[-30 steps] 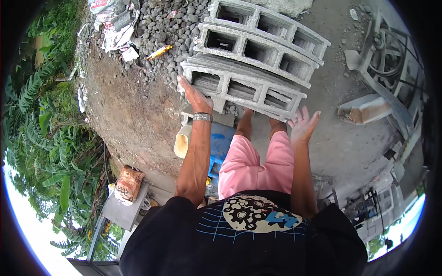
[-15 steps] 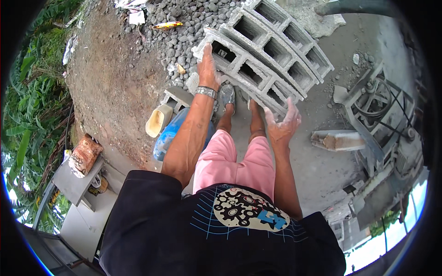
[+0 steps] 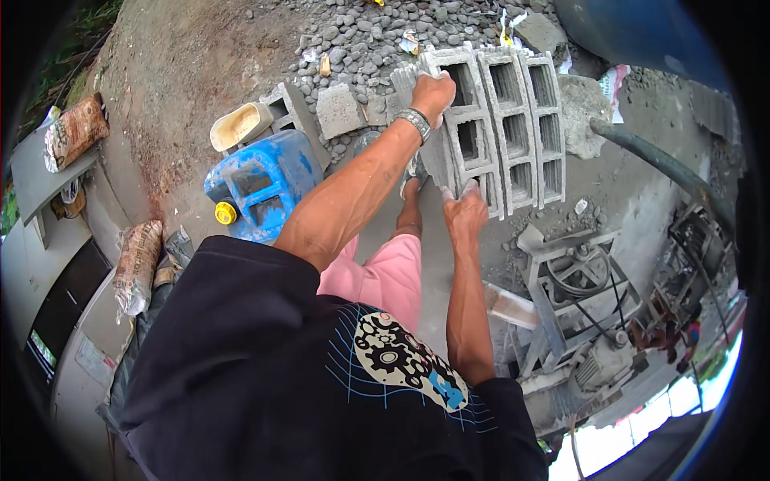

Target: The person carries concrete hollow blocks across the work area and stacks them onto a pile of blocks by hand.

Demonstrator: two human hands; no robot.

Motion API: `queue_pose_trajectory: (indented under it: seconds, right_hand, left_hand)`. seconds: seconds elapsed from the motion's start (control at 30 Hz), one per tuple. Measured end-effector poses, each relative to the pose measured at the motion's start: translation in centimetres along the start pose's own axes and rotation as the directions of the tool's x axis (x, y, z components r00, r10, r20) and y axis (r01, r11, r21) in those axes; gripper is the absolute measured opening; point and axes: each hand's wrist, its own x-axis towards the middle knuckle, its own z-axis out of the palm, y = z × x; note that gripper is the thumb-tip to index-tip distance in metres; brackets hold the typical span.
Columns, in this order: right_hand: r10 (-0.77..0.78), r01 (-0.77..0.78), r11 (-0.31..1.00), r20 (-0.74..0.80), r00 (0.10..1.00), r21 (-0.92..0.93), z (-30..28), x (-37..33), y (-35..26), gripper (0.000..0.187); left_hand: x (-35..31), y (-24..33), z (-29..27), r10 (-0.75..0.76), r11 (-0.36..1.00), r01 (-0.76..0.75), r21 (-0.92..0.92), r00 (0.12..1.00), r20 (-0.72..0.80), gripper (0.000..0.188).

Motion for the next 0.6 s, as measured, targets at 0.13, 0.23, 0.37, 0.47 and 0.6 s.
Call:
queue_pose_trajectory:
  seconds: [0.13, 0.23, 0.37, 0.47, 0.6]
  right_hand:
    - [0.029, -0.029, 0.999, 0.004, 1.0, -0.031, 0.1, 0.2, 1.1, 0.031]
    - [-0.016, 0.017, 0.999, -0.029, 0.999, 0.051, -0.5, 0.7, 0.8, 0.031]
    - [-0.032, 0.032, 0.999, 0.019, 0.999, 0.005, 0.1, 0.6, 1.6, 0.034]
    - [0.033, -0.031, 0.999, 0.082, 0.996, -0.023, 0.6, 1.0, 1.2, 0.036]
    - [0.023, -0.037, 0.989, 0.101, 0.995, 0.143, 1.0, 1.2, 2.2, 0.035]
  left_hand:
    - [-1.9, 0.6, -0.3, -0.047, 0.998, 0.05, -0.032, 0.995, 0.093, 0.057]
    - [-2.4, 0.5, -0.8, -0.036, 0.997, 0.038, -0.063, 0.999, 0.037, 0.057]
    - [-6.1, 2.4, -2.5, -0.046, 0.939, 0.131, -0.317, 0.964, 0.261, 0.073]
    - [-4.0, -0.8, -3.4, 0.016, 0.807, 0.184, -0.561, 0.943, 0.332, 0.086]
    - [-3.0, -7.7, -4.6, 0.11, 0.673, -0.101, -0.733, 0.993, -0.036, 0.09]
